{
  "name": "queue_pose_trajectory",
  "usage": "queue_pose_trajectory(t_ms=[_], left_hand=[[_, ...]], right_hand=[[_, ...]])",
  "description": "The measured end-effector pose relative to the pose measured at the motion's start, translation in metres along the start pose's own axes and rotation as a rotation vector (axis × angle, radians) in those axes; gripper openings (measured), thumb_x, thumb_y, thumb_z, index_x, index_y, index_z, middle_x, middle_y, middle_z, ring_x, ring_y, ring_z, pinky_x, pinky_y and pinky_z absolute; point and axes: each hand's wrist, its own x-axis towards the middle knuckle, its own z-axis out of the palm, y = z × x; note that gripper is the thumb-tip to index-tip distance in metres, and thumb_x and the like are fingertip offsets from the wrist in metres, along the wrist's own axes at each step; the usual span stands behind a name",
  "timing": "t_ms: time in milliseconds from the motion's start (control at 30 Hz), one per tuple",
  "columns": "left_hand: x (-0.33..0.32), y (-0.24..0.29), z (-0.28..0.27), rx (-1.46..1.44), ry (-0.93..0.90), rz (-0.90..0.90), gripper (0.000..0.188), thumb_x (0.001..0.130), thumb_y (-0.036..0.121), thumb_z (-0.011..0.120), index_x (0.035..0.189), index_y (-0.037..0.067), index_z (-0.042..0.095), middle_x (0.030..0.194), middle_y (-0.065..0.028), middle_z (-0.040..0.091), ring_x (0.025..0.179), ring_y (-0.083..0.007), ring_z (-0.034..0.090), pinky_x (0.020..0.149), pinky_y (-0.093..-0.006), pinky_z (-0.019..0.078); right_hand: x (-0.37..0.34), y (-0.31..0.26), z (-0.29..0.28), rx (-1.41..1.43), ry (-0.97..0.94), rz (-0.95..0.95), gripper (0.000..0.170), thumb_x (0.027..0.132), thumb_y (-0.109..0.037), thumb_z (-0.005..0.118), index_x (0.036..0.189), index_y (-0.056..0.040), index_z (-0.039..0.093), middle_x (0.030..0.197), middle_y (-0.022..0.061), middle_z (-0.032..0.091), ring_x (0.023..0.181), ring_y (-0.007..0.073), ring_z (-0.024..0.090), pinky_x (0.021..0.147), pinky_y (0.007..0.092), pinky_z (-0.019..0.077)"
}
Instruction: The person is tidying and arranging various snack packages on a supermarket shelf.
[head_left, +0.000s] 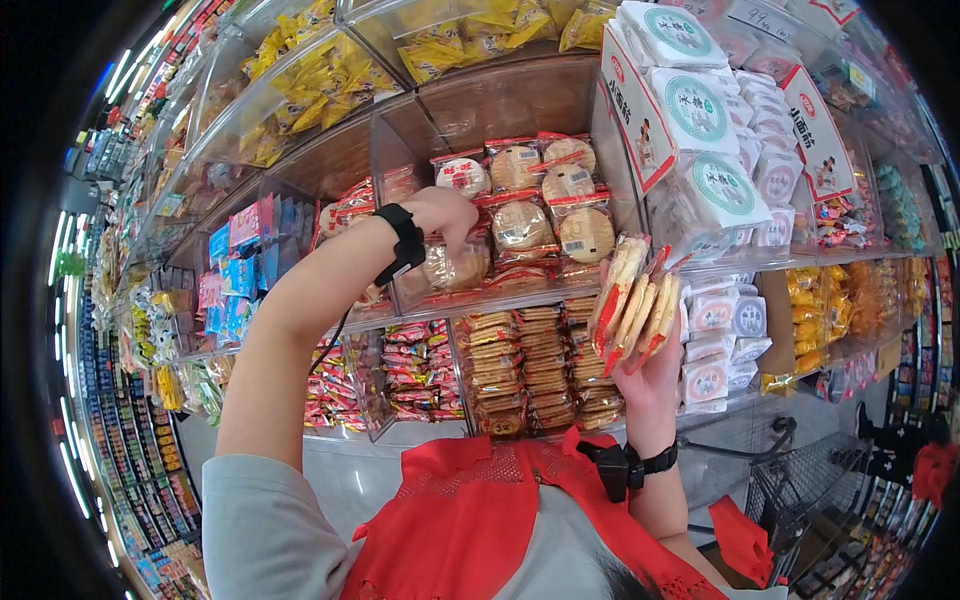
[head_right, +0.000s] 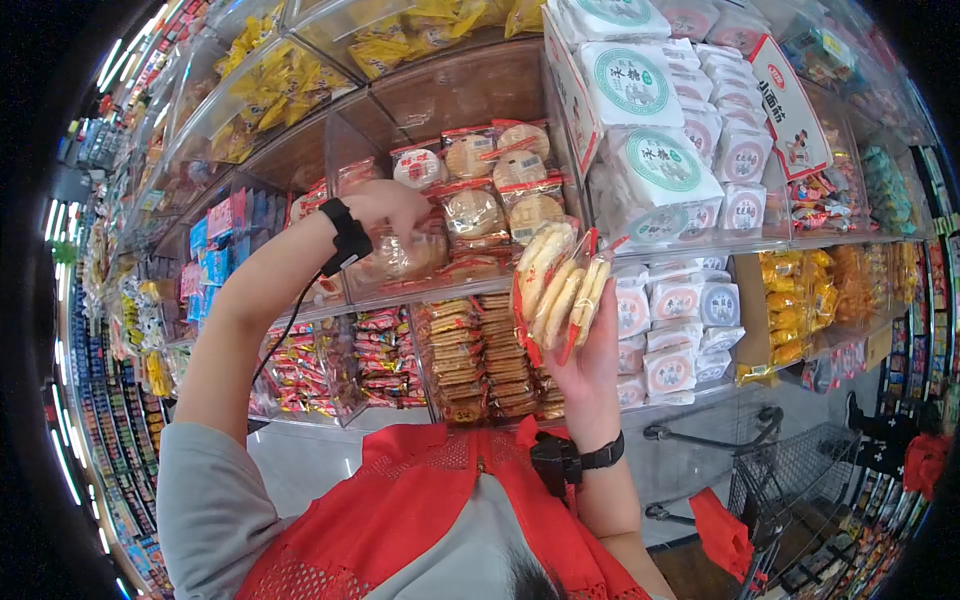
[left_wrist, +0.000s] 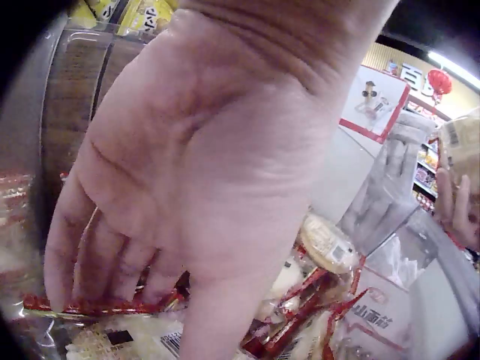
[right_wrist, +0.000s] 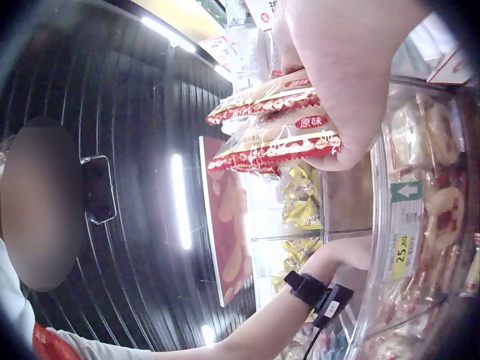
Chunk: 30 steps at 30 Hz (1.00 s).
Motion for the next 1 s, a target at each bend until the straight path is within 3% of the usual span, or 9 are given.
queue_pose_trajectory(t_ms=[67,200,300,433,533,733,867,933,1000], left_hand=[[-0.001,-0.004,-0.001,-0.012,-0.110,-0.010,0.048,0.057,0.037,0.078,0.088,0.003,0.067,0.085,-0.0141,0.066,0.078,-0.0316,0.063,0.067,-0.0400,0.0487],[-0.022,-0.016,-0.013,0.048,0.022,0.247,0.053,0.056,0.032,0.076,0.094,0.000,0.060,0.085,-0.0182,0.062,0.077,-0.0359,0.060,0.064,-0.0428,0.0463],[-0.049,-0.001,0.002,0.025,0.582,0.084,0.035,0.059,0.015,0.071,0.087,-0.002,0.057,0.080,-0.0188,0.061,0.081,-0.0355,0.060,0.065,-0.0442,0.0457],[-0.074,0.013,0.017,-0.028,0.149,0.226,0.038,0.058,0.017,0.072,0.090,0.002,0.058,0.081,-0.0156,0.061,0.080,-0.0348,0.060,0.066,-0.0424,0.0465],[-0.075,0.014,0.005,0.111,0.034,0.147,0.037,0.060,0.017,0.073,0.092,0.005,0.060,0.081,-0.0141,0.061,0.082,-0.0341,0.060,0.069,-0.0412,0.0467],[-0.025,-0.003,0.019,-0.054,0.444,0.367,0.034,0.064,0.014,0.071,0.095,0.003,0.060,0.096,-0.0160,0.058,0.094,-0.0317,0.056,0.075,-0.0395,0.0459],[-0.002,0.003,0.022,-0.007,0.308,0.507,0.034,0.064,0.013,0.070,0.094,0.001,0.059,0.099,-0.0168,0.056,0.098,-0.0310,0.054,0.075,-0.0387,0.0455],[-0.008,0.007,0.009,0.071,0.290,0.646,0.035,0.061,0.009,0.068,0.095,0.004,0.063,0.083,-0.0156,0.062,0.083,-0.0321,0.060,0.068,-0.0402,0.0477],[-0.021,0.023,-0.011,0.042,0.221,0.520,0.028,0.062,0.009,0.067,0.090,0.004,0.063,0.077,-0.0147,0.060,0.081,-0.0308,0.060,0.067,-0.0389,0.0475]], right_hand=[[-0.004,-0.002,0.006,0.015,0.017,-0.009,0.047,0.095,-0.041,0.036,0.130,-0.0096,0.040,0.129,0.0088,0.047,0.118,0.0241,0.046,0.101,0.0393,0.0366],[-0.006,-0.004,0.005,-0.006,0.044,-0.065,0.047,0.095,-0.041,0.035,0.131,-0.0099,0.039,0.130,0.0087,0.046,0.118,0.0243,0.046,0.101,0.0394,0.0361],[-0.005,-0.002,0.009,0.032,0.047,-0.060,0.048,0.095,-0.041,0.035,0.131,-0.0103,0.039,0.130,0.0087,0.046,0.118,0.0241,0.046,0.101,0.0390,0.0362],[-0.002,0.003,0.008,0.101,-0.008,0.004,0.047,0.095,-0.041,0.035,0.132,-0.0108,0.039,0.130,0.0088,0.046,0.118,0.0239,0.046,0.101,0.0387,0.0366],[-0.005,0.004,0.010,0.061,0.014,0.011,0.047,0.095,-0.041,0.036,0.131,-0.0107,0.040,0.128,0.0088,0.048,0.117,0.0242,0.047,0.100,0.0389,0.0373],[-0.005,0.007,0.005,0.092,-0.059,0.040,0.046,0.094,-0.042,0.038,0.128,-0.0103,0.042,0.126,0.0089,0.050,0.116,0.0242,0.048,0.100,0.0392,0.0378],[-0.011,0.002,0.002,0.206,-0.046,0.004,0.046,0.095,-0.033,0.038,0.135,-0.0108,0.035,0.139,0.0156,0.034,0.126,0.0265,0.037,0.101,0.0422,0.0352],[-0.014,-0.001,0.010,0.042,0.080,-0.060,0.047,0.094,-0.042,0.038,0.128,-0.0099,0.043,0.125,0.0089,0.050,0.115,0.0240,0.049,0.098,0.0391,0.0388],[-0.014,-0.005,0.007,0.072,0.067,-0.083,0.047,0.094,-0.042,0.038,0.128,-0.0099,0.043,0.126,0.0088,0.050,0.115,0.0235,0.049,0.098,0.0386,0.0394]])
